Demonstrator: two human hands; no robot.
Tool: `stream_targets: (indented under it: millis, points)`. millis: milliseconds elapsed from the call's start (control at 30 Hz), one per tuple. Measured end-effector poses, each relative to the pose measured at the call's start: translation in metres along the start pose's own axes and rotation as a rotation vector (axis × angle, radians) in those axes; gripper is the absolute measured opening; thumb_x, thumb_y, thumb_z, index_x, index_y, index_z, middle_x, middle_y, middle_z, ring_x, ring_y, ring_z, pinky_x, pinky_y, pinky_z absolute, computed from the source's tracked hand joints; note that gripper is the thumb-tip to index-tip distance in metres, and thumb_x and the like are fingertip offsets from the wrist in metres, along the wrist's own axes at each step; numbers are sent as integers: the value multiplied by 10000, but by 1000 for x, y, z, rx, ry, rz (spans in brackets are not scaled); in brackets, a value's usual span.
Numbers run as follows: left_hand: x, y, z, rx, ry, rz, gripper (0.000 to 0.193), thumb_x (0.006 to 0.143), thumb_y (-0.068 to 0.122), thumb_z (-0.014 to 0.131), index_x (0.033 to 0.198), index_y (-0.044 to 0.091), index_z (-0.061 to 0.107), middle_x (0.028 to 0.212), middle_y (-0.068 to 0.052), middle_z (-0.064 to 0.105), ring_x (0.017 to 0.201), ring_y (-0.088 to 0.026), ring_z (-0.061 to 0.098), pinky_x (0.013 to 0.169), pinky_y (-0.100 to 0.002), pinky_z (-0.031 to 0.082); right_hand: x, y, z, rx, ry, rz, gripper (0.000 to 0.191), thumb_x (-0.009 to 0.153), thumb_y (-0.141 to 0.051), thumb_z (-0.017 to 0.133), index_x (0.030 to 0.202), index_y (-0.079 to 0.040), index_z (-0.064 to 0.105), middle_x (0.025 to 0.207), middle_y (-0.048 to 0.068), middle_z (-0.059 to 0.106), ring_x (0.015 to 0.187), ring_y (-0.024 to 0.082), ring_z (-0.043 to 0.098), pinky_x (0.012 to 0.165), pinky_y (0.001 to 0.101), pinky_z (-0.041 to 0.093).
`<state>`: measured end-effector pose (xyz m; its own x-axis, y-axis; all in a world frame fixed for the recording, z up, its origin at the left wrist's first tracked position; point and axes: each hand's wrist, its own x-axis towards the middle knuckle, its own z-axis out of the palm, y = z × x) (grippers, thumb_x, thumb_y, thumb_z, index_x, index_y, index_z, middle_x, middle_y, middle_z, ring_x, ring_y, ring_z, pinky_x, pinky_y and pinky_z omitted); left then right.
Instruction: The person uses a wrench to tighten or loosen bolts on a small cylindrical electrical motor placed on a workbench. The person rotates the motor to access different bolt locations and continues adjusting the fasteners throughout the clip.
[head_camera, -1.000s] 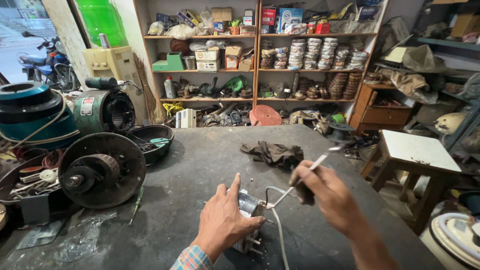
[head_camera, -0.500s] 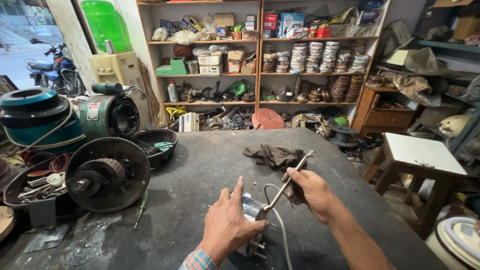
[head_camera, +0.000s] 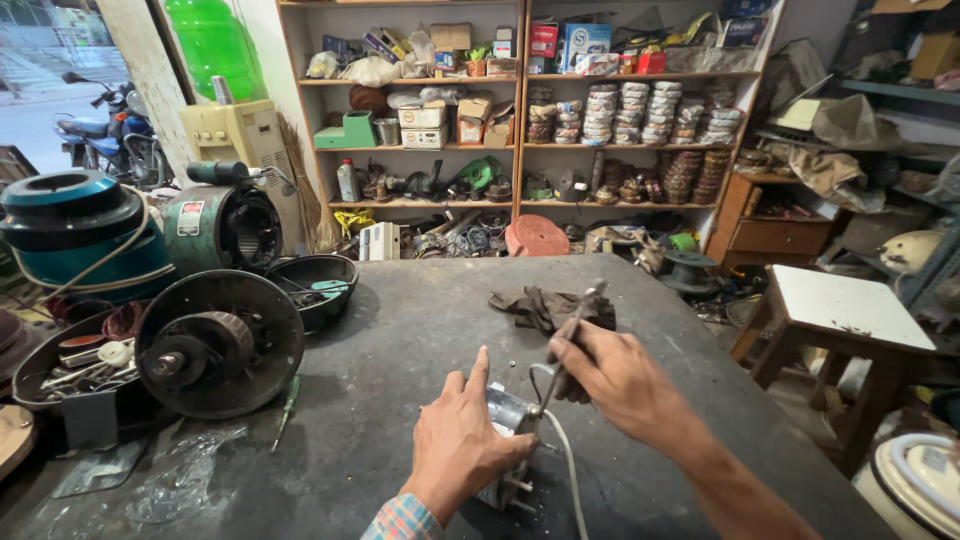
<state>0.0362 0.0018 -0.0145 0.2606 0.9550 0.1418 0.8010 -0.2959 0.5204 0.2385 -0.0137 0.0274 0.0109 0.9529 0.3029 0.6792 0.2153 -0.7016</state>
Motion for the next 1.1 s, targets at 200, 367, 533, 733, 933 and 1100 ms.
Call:
stream_targets:
  millis: [200, 367, 533, 733, 933, 1100]
  points:
    - [0, 0, 1, 10, 23, 26, 1198, 575, 501, 829, 1579, 134, 289, 1142, -162, 585, 1004, -389, 667, 881, -467, 549, -10, -1, -1, 22, 26, -65, 349, 965, -387, 558, 984, -65, 692, 727, 61, 777, 672, 161, 758, 646, 363, 572]
    - [-3, 0, 2, 36, 8, 11, 1164, 588, 491, 808, 1589, 174, 307, 1172, -163, 569, 1029, -396, 659, 889, -475, 550, -11, -1, 1, -32, 13, -45, 340, 958, -390, 578, 1042, -80, 690, 746, 98, 749, 664, 204, 733, 648, 380, 560]
    - [8, -16, -6, 53, -133, 179, 1286, 559, 600, 840, 1612, 165, 244, 1220, -197, 547, 1102, -410, 629, 943, -465, 527, -3, 2, -1, 11, 15, -45, 321, 964, -365, 582, 1042, -71, 687, 758, 102, 769, 688, 197, 741, 663, 380, 567]
    - [27, -44, -4, -229, -5, 345, 1042, 758, 639, 741, 1524, 17, 406, 1251, -294, 653, 1179, -404, 639, 1001, -465, 491, -1, 4, 2, -116, 52, -61, 364, 938, -421, 584, 1067, -105, 711, 782, 86, 756, 714, 193, 718, 703, 386, 551]
    - [36, -34, 12, -167, 96, 49, 784, 779, 638, 654, 1288, 42, 673, 1081, -266, 714, 1078, -416, 681, 971, -472, 510, 9, 6, 9, 336, 91, -143, 409, 953, -462, 548, 1033, -89, 695, 919, 67, 707, 877, 182, 677, 829, 344, 553]
    - [39, -30, 14, -94, 31, -68, 708, 809, 628, 615, 1193, 45, 729, 1103, -270, 717, 1105, -421, 667, 1004, -473, 504, 25, 8, 29, 1317, 99, -113, 484, 1014, -543, 450, 852, -104, 575, 734, 44, 558, 665, 147, 527, 629, 316, 459]
